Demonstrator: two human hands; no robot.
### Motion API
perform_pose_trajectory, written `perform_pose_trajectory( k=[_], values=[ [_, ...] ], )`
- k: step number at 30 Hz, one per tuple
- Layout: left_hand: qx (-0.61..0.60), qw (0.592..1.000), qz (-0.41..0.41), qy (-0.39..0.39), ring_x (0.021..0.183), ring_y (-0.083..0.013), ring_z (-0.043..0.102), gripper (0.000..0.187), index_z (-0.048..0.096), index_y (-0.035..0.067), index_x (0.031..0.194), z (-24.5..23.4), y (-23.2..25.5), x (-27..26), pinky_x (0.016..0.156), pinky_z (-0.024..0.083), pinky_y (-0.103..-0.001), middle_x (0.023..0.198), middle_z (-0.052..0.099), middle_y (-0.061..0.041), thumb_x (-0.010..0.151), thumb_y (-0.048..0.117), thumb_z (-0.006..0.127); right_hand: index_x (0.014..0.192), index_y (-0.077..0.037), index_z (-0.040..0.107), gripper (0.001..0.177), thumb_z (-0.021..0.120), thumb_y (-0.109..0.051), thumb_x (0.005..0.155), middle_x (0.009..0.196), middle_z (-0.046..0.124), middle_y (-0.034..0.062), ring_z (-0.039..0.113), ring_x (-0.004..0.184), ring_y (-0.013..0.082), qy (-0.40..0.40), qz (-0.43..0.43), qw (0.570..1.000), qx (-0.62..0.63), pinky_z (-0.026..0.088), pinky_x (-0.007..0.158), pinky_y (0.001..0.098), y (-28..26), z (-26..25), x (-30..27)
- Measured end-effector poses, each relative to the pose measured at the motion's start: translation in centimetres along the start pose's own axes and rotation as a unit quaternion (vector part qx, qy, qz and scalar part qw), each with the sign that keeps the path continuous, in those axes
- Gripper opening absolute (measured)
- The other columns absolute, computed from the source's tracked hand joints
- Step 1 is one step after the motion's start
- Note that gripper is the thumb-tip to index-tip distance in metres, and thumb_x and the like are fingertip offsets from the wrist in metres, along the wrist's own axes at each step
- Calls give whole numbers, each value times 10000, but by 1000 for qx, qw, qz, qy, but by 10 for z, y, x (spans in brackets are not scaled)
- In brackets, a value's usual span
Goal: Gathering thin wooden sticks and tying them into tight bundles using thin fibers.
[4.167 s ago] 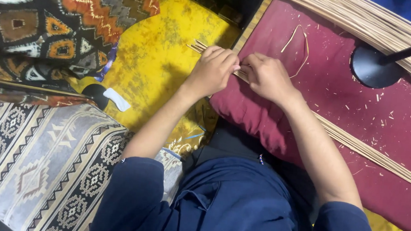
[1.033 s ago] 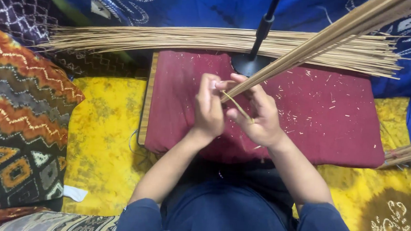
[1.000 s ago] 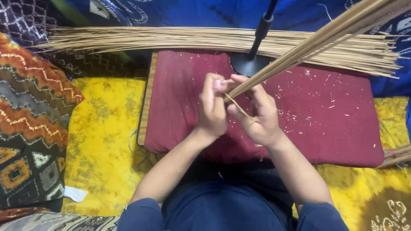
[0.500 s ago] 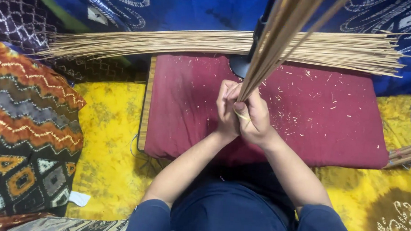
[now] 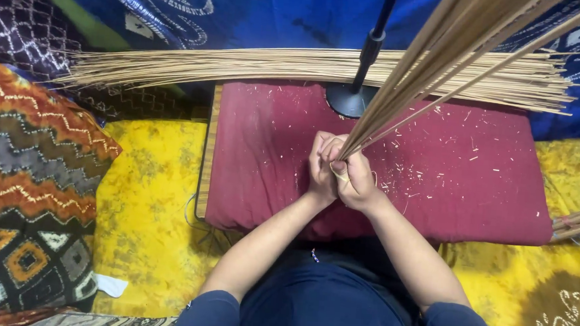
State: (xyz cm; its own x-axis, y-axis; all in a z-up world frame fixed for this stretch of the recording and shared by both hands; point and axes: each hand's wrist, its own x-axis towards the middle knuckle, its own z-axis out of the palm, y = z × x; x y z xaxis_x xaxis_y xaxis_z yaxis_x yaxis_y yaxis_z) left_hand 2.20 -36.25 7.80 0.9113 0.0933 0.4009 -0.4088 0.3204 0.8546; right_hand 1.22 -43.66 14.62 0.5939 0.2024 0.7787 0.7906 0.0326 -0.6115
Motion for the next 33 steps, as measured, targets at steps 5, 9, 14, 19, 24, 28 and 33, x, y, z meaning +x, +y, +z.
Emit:
perform_pose_trajectory(
  k=[5, 9, 14, 19, 24, 28, 33],
  values=[
    [15, 1000, 15, -4, 849, -137, 583, 561, 516, 84, 975, 0, -10, 0, 807, 481, -333, 872, 551, -28, 1049, 628, 400, 928, 4, 525, 339, 415, -270, 1096, 785, 570, 120, 572, 693, 315, -5, -22, 1000, -19, 481, 718, 461, 2, -1, 5],
    [39, 999, 22, -11, 829, -168, 591, 579, 511, 76, 975, 6, 4, 1, 801, 495, -365, 854, 579, -75, 1062, 628, 359, 921, -11, 516, 324, 416, -259, 1104, 767, 585, 115, 592, 690, 321, -6, -49, 999, -17, 471, 706, 460, -5, -2, 10],
    [47, 999, 20, -17, 838, -192, 617, 597, 523, 87, 993, 4, -2, -2, 798, 509, -377, 869, 611, -85, 1047, 656, 355, 886, -33, 509, 339, 409, -262, 1115, 732, 568, 102, 596, 680, 325, -3, -61, 998, -19, 460, 704, 462, -9, -2, 11],
    [40, 999, 19, -19, 848, -185, 604, 635, 525, 83, 1009, -2, -24, -3, 800, 514, -394, 883, 616, -86, 1035, 690, 341, 947, 23, 539, 269, 473, -193, 1094, 788, 584, 143, 593, 725, 342, 15, -28, 999, -12, 485, 733, 470, -13, -5, 6],
    [27, 997, -59, 34, 704, -225, 572, 432, 534, 57, 972, 12, -9, -4, 642, 492, -400, 735, 590, -133, 1095, 400, 302, 1083, 84, 538, 152, 608, -36, 1022, 893, 601, 175, 608, 802, 293, 40, 35, 998, 42, 515, 779, 441, -46, -16, 24],
    [-17, 995, -92, 31, 571, -103, 511, 387, 536, 105, 941, 15, 2, -6, 497, 425, -227, 640, 488, 16, 1091, 383, 311, 951, 27, 487, 247, 544, -179, 1075, 653, 517, 75, 487, 549, 137, 60, 46, 984, 164, 415, 530, 287, -39, -15, 29],
    [-19, 996, -81, 16, 545, -107, 495, 367, 534, 89, 926, 11, 7, -7, 457, 389, -245, 589, 444, 8, 1079, 364, 344, 841, -7, 486, 322, 534, -219, 1080, 578, 463, 25, 385, 448, 89, 49, 40, 982, 179, 301, 415, 251, -19, -10, 17]
  ],
)
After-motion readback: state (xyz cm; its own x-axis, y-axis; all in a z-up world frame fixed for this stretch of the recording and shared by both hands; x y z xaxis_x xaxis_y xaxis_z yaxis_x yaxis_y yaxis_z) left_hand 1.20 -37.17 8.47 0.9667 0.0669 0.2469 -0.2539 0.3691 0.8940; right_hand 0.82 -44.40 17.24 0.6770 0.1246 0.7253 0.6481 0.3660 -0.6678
